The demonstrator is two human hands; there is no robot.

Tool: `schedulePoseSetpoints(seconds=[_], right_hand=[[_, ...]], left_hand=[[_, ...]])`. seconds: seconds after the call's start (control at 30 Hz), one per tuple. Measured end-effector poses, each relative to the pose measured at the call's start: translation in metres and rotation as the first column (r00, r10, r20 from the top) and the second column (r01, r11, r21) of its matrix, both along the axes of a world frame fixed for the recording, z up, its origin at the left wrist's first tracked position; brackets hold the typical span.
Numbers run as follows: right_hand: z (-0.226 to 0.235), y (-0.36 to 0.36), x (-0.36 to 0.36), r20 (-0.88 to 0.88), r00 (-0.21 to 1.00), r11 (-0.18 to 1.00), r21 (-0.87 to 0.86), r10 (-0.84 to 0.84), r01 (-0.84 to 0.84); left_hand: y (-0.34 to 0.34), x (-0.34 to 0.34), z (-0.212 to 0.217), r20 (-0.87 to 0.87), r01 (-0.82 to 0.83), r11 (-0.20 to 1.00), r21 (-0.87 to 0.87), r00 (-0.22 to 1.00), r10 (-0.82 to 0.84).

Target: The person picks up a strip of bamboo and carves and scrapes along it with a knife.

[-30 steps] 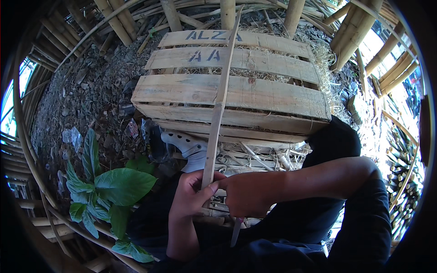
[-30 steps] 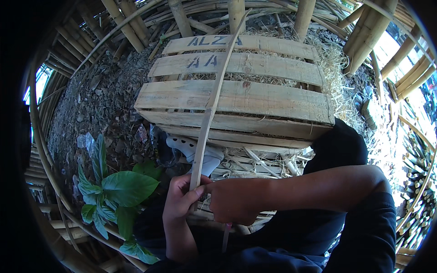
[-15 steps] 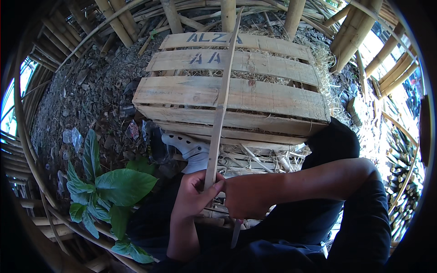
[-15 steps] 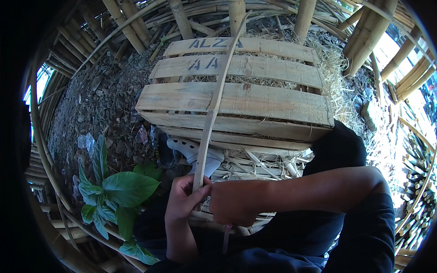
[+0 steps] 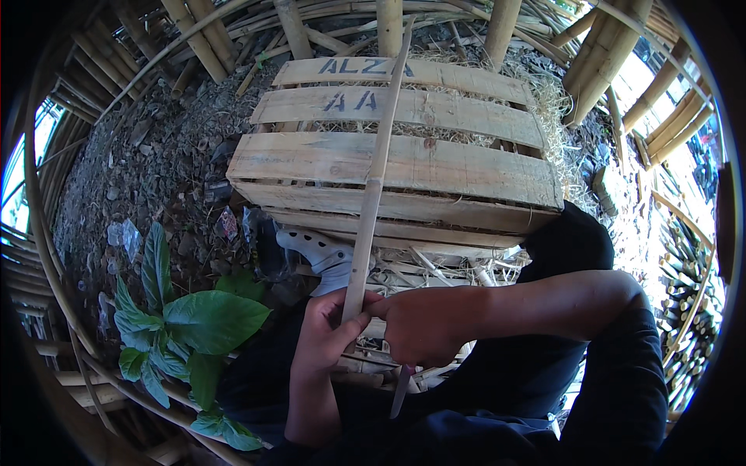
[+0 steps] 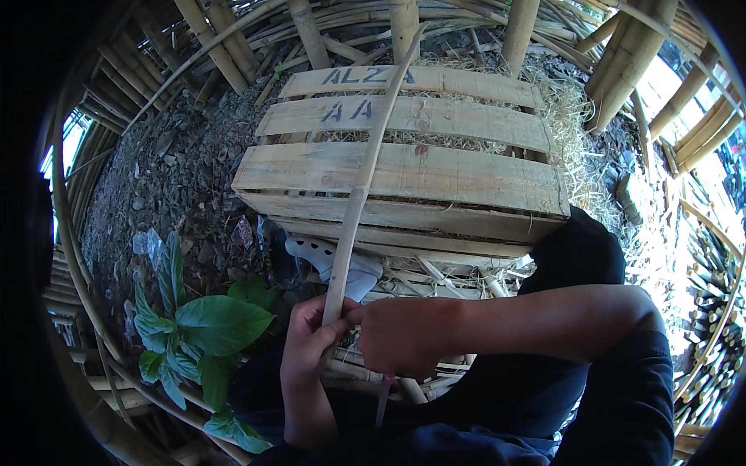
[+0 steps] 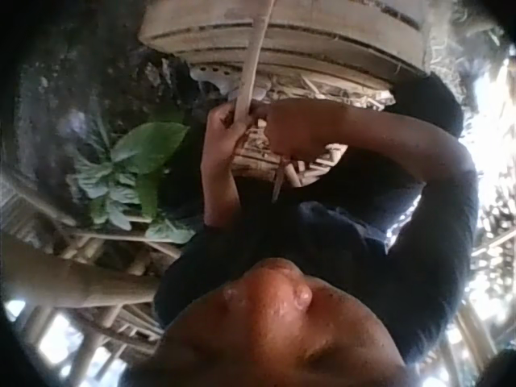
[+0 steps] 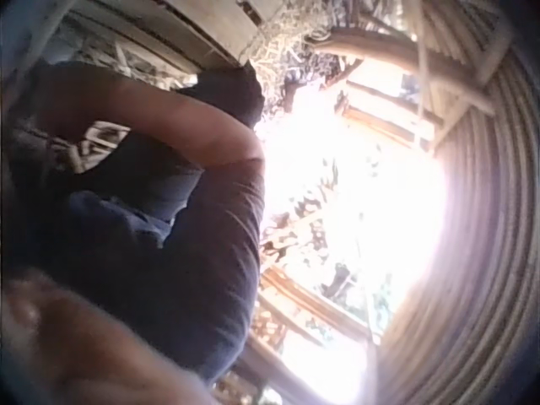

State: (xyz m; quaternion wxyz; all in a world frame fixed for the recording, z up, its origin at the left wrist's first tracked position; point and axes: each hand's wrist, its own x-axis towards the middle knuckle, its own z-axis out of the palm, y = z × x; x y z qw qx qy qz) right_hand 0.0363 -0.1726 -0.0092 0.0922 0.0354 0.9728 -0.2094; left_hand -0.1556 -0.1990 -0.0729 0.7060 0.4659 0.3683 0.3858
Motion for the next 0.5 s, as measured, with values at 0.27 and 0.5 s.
schedulePoseSetpoints(seconds=[0.27, 0.5], right_hand=[[-0.003, -0.001, 0.001, 0.011, 1.0, 1.0, -0.019, 0.001, -0.001], [-0.009, -0.006, 0.001, 0.071, 0.996, 0.998, -0.016, -0.057, 0.058]], left_hand=[[0.0, 0.0, 0.004, -0.108, 0.032, 0.999, 0.016, 0.994, -0.03], [0.001, 0.006, 0.012, -0.102, 0.03, 0.999, -0.022, 0.994, -0.032]])
